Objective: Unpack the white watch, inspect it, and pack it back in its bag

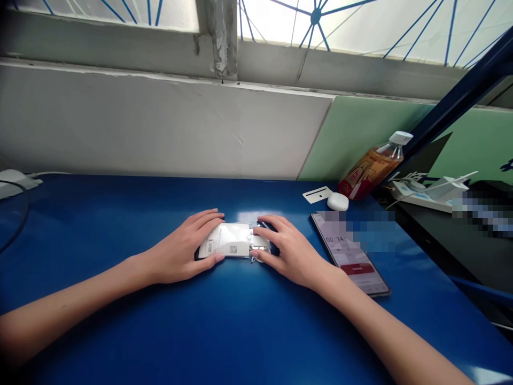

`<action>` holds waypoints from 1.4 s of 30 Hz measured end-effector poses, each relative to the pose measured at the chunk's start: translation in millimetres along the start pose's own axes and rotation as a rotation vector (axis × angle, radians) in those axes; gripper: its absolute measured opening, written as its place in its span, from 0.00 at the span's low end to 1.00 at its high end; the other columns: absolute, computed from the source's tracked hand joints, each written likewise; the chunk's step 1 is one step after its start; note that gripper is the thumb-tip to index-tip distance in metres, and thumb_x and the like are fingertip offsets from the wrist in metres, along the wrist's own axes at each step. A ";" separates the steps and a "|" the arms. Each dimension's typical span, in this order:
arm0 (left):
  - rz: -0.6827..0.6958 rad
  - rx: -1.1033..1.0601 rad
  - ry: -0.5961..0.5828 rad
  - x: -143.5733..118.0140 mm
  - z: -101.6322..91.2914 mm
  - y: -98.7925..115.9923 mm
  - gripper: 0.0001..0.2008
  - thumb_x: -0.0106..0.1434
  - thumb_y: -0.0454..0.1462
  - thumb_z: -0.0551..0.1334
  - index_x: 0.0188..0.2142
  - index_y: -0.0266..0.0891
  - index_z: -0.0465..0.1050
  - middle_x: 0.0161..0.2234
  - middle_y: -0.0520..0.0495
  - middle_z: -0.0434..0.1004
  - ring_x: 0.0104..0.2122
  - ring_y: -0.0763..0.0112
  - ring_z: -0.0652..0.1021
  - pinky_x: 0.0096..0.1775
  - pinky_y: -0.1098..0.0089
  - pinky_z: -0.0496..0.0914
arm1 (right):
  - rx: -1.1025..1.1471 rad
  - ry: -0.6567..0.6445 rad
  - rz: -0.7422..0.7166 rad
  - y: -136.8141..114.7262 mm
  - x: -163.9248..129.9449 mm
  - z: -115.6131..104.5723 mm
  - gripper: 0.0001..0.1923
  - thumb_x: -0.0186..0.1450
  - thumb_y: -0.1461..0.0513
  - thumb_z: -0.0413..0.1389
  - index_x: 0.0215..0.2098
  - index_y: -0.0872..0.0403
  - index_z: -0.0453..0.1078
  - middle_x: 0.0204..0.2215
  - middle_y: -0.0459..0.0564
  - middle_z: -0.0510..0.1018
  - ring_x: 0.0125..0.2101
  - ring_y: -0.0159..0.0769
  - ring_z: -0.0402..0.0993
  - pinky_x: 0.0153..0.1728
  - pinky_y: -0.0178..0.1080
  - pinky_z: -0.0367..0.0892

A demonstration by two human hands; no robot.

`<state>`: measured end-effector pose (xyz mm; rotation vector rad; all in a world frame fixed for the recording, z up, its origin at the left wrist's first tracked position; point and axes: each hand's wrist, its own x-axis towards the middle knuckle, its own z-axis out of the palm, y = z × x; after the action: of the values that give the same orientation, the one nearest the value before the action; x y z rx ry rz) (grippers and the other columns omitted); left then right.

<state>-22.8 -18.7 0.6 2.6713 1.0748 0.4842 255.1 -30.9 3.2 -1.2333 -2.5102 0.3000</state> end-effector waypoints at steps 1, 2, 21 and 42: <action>0.000 0.003 0.002 0.4 -0.2 0.3 0.30 0.65 0.50 0.58 0.60 0.34 0.60 0.60 0.35 0.64 0.62 0.48 0.60 0.59 0.50 0.61 | -0.010 -0.008 -0.012 0.2 0.0 -2.9 0.20 0.67 0.52 0.53 0.53 0.52 0.69 0.58 0.58 0.67 0.58 0.50 0.62 0.55 0.51 0.65; -0.003 0.008 0.002 0.7 -0.2 0.6 0.30 0.64 0.50 0.58 0.59 0.33 0.61 0.59 0.34 0.64 0.62 0.48 0.60 0.59 0.51 0.61 | -0.022 -0.022 -0.023 0.9 -0.1 -6.6 0.19 0.67 0.53 0.52 0.53 0.52 0.69 0.58 0.58 0.67 0.58 0.50 0.62 0.54 0.52 0.66; -0.050 0.013 -0.025 0.3 1.5 -1.7 0.31 0.65 0.53 0.56 0.60 0.36 0.61 0.61 0.36 0.63 0.64 0.48 0.57 0.59 0.50 0.61 | 0.042 0.022 -0.003 0.0 -1.7 -7.8 0.15 0.71 0.59 0.47 0.54 0.51 0.65 0.56 0.57 0.69 0.55 0.46 0.67 0.52 0.47 0.68; -0.019 -0.017 0.211 0.9 -8.2 11.7 0.39 0.62 0.45 0.61 0.67 0.39 0.44 0.67 0.34 0.47 0.64 0.46 0.56 0.59 0.50 0.61 | -0.070 0.420 0.056 10.6 -1.3 -32.3 0.11 0.71 0.59 0.45 0.43 0.52 0.69 0.37 0.54 0.77 0.38 0.44 0.74 0.37 0.44 0.69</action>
<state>-18.0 -25.7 12.1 2.6379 1.1441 0.7824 275.8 -24.1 29.4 -1.2446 -2.1432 -0.0350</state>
